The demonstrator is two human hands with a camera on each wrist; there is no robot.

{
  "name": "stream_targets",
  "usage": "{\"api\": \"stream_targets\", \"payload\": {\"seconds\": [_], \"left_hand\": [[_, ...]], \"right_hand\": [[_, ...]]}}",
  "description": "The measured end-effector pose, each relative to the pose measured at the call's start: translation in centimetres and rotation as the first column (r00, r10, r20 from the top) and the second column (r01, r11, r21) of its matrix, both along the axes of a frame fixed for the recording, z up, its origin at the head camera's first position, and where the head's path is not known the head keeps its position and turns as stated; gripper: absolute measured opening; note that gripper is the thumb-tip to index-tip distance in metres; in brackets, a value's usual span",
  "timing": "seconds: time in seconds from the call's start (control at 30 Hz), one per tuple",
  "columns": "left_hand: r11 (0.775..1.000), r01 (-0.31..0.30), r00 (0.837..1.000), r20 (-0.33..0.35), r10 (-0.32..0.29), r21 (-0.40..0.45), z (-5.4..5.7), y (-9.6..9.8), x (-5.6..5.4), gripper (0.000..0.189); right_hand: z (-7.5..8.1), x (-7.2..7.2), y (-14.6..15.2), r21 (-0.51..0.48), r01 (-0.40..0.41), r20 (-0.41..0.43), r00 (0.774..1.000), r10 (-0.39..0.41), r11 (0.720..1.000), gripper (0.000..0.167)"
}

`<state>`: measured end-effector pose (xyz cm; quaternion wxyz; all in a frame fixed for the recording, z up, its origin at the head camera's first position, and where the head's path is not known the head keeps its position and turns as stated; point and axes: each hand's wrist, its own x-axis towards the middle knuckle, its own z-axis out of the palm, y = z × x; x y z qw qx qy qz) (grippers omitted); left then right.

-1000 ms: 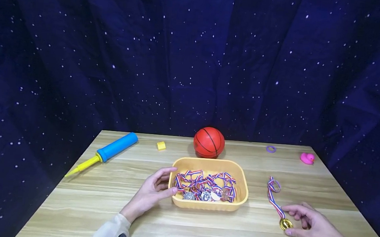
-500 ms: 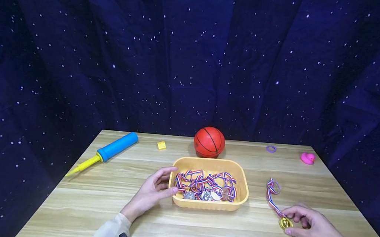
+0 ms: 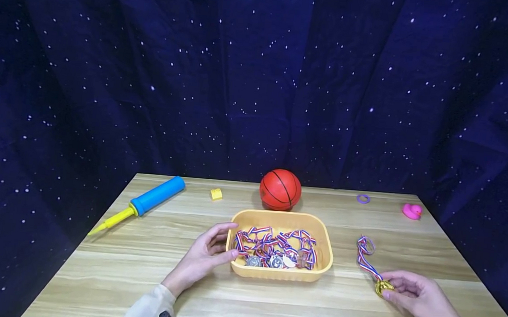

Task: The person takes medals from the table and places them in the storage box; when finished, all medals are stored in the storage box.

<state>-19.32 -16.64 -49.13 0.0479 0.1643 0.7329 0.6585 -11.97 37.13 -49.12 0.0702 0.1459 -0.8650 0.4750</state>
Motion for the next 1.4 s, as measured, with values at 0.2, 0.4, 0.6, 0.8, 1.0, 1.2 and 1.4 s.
{"api": "stream_targets", "payload": {"seconds": [0.2, 0.4, 0.6, 0.8, 1.0, 1.2, 1.4], "left_hand": [[1.0, 0.007, 1.0, -0.002, -0.007, 0.001, 0.0, -0.1, 0.0, 0.072], [1.0, 0.007, 1.0, -0.003, -0.007, 0.001, 0.0, -0.2, -0.1, 0.072], [1.0, 0.008, 1.0, 0.007, -0.008, 0.006, 0.0, -0.1, 0.0, 0.072], [1.0, 0.006, 1.0, 0.008, -0.006, 0.007, 0.0, 0.0, 0.0, 0.071], [1.0, -0.005, 1.0, 0.006, 0.005, 0.005, 0.0, 0.0, 0.0, 0.071], [1.0, 0.014, 1.0, 0.002, -0.014, 0.007, 0.0, 0.0, 0.2, 0.072], [1.0, 0.012, 1.0, -0.004, -0.012, 0.002, 0.1, 0.0, 0.2, 0.071]], "right_hand": [[0.6, -0.1, -0.7, -0.091, -0.003, 0.042, 0.999, 0.007, 0.996, 0.032], [0.8, -0.3, -1.1, -0.159, -0.041, 0.042, 0.998, 0.048, 0.987, 0.035], [0.7, -0.1, -1.4, -0.159, -0.003, 0.038, 0.999, 0.01, 0.987, 0.036], [1.6, -0.2, -1.8, -0.195, 0.024, 0.015, 1.0, -0.022, 0.981, 0.036], [4.0, -1.0, -2.4, -0.269, 0.034, -0.051, 0.997, -0.05, 0.963, 0.036], [6.9, -2.3, -2.8, -0.247, 0.039, -0.129, 0.989, -0.072, 0.968, 0.038], [10.7, -4.0, -4.2, -0.262, 0.018, -0.195, 0.978, -0.072, 0.965, 0.037]]}}
